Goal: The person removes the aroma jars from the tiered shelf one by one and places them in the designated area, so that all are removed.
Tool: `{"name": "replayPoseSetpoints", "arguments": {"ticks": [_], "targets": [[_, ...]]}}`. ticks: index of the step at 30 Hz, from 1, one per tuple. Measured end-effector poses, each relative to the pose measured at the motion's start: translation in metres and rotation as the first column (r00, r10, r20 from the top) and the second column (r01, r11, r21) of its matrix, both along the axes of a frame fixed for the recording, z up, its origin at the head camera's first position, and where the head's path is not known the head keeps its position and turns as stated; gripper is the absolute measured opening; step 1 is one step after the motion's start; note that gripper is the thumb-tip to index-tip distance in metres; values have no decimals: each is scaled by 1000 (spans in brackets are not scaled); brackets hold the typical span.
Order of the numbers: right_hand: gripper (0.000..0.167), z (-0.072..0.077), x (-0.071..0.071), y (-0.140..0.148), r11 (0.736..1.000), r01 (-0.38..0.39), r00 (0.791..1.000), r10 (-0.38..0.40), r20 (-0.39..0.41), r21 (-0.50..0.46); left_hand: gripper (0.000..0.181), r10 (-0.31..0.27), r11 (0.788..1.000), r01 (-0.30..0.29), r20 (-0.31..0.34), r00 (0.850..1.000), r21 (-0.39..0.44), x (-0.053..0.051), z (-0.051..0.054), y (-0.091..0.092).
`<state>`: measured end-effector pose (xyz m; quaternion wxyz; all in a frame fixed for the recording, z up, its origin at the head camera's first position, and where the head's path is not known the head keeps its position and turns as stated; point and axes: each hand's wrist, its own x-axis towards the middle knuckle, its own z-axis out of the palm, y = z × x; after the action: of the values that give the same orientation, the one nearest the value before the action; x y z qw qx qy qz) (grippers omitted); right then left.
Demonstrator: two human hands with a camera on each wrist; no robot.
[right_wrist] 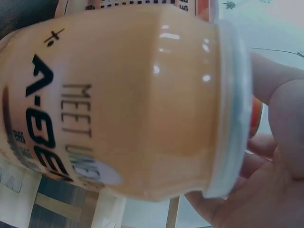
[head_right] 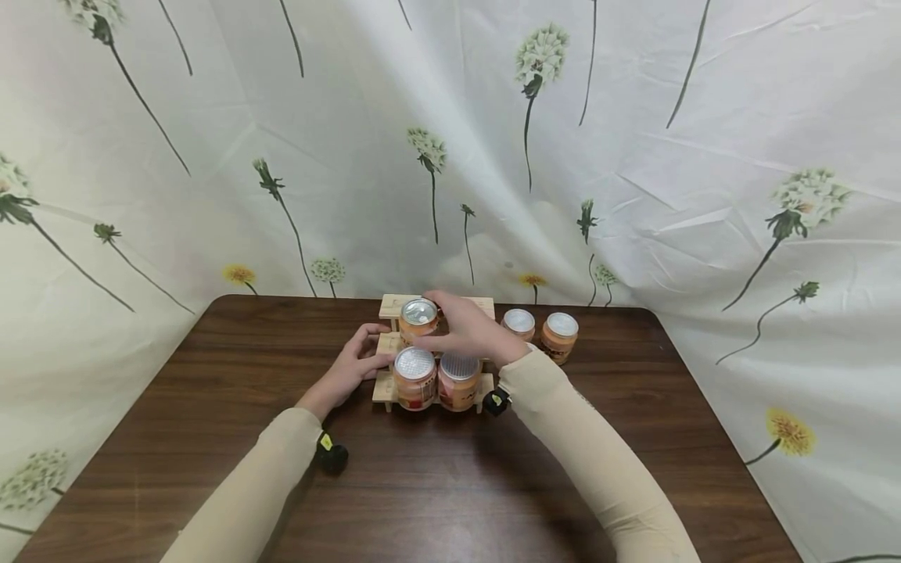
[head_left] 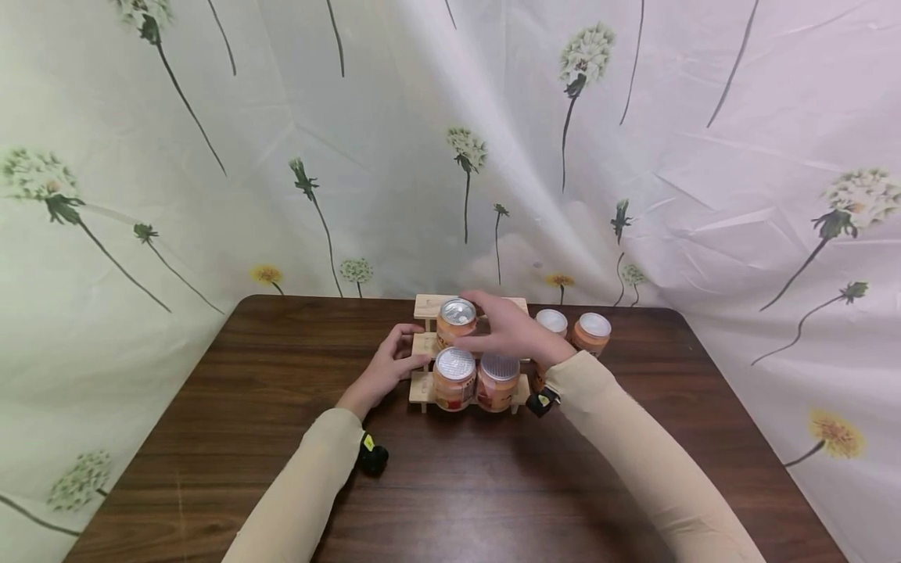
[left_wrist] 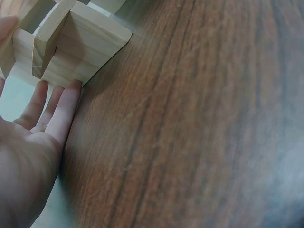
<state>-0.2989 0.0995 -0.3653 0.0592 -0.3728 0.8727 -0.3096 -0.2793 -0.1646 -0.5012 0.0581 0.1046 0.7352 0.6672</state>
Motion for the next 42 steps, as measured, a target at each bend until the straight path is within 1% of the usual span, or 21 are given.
{"name": "replayPoseSetpoints", "arguments": {"ticks": [7, 13, 18, 22, 24, 28, 31, 35, 38, 42], "targets": [[69, -4, -1, -2, 1000, 19, 1000, -19, 5, -2, 53, 1, 1000, -1, -4, 1000, -5, 1, 1, -1], [65, -8, 0, -2, 998, 56, 998, -55, 19, -43, 53, -9, 1000, 9, 0, 1000, -12, 1, 1, -1], [64, -11, 1, -1, 995, 70, 997, -72, -25, -78, 53, -8, 1000, 8, -2, 1000, -13, 1, 0, -1], [64, -10, 2, 0, 987, 76, 993, -87, -75, -139, 54, -5, 1000, 5, -2, 1000, -5, 1, 1, 0], [66, -9, 2, 1, 981, 82, 991, -98, -86, -178, 54, -3, 1000, 3, -4, 1000, -3, 1, 1, 0], [70, -4, 5, 6, 961, 96, 991, -118, -68, -258, 52, 0, 1000, 0, -6, 1000, -9, 1, 2, 0], [70, 0, 7, 12, 942, 104, 991, -127, -53, -320, 52, -1, 1000, 0, -6, 1000, -20, 2, 2, 1], [66, 6, 8, 21, 912, 103, 988, -139, -63, -396, 53, 1, 1000, -1, 0, 1000, -23, 2, 2, 1], [66, 7, 9, 30, 892, 108, 986, -154, -69, -440, 53, 6, 1000, -6, 9, 1000, -17, 2, 3, 1], [68, 6, 10, 43, 878, 130, 980, -184, -73, -461, 52, 11, 1000, -11, 11, 1000, -18, 3, 3, 0]]}}
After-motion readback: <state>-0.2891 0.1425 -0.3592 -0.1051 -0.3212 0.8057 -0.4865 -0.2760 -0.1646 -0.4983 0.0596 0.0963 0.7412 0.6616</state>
